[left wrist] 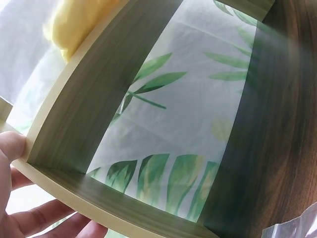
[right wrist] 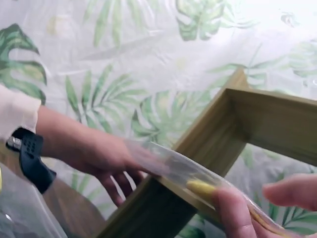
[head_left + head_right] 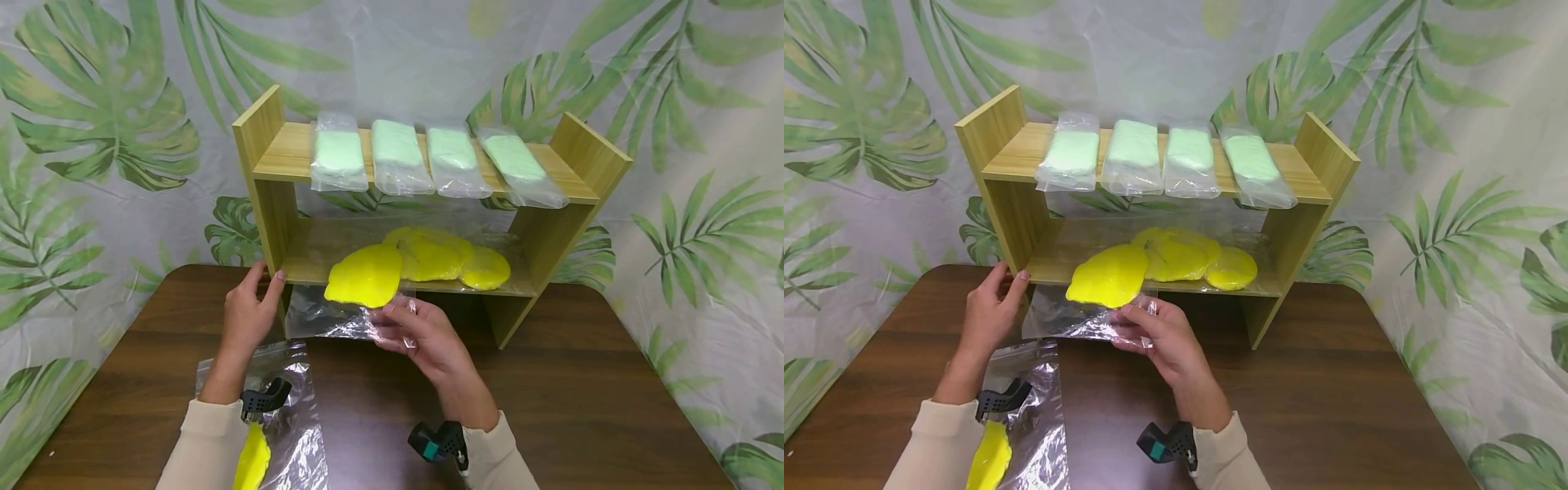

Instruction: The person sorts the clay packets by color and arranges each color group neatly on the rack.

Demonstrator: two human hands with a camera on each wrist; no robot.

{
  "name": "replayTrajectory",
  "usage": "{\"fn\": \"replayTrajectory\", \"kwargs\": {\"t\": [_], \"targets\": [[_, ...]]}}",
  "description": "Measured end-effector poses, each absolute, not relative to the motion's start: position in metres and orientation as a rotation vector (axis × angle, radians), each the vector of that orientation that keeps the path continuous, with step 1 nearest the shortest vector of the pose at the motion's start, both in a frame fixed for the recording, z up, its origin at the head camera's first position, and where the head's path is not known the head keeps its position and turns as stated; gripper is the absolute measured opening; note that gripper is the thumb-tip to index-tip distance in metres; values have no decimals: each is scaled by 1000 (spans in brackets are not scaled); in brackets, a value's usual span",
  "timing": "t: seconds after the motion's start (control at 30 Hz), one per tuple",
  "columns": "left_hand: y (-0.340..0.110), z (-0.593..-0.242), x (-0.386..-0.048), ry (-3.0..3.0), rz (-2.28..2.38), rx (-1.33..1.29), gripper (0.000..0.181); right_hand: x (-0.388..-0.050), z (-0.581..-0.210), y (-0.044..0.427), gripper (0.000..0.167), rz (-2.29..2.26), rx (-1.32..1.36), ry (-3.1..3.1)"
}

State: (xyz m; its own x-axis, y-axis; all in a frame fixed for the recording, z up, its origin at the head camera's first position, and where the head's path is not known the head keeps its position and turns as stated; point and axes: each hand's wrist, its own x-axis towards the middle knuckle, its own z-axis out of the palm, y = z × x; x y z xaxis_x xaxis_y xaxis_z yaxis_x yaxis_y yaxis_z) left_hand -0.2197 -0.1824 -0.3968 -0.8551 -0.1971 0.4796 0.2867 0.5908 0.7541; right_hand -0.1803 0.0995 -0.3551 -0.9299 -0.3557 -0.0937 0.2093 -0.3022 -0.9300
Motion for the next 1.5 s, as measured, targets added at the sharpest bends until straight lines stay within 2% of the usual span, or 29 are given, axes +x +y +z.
{"fn": "replayTrajectory", "kwargs": {"t": [0.17,0.43,0.93,1.5], "targets": [[-183,-398,-219,-2293,-1216,-76,39,-181,-358,100,18,-2150,-217,1700],[-182,-398,-220,-2287,-1223,-70,38,-186,-363,98,12,-2258,-140,1681],[-182,-397,-219,-2296,-1229,-58,40,-196,-372,90,16,-2455,-80,1420],[-181,-395,-218,-2290,-1237,-60,38,-206,-379,82,21,-2481,-170,1173]]}}
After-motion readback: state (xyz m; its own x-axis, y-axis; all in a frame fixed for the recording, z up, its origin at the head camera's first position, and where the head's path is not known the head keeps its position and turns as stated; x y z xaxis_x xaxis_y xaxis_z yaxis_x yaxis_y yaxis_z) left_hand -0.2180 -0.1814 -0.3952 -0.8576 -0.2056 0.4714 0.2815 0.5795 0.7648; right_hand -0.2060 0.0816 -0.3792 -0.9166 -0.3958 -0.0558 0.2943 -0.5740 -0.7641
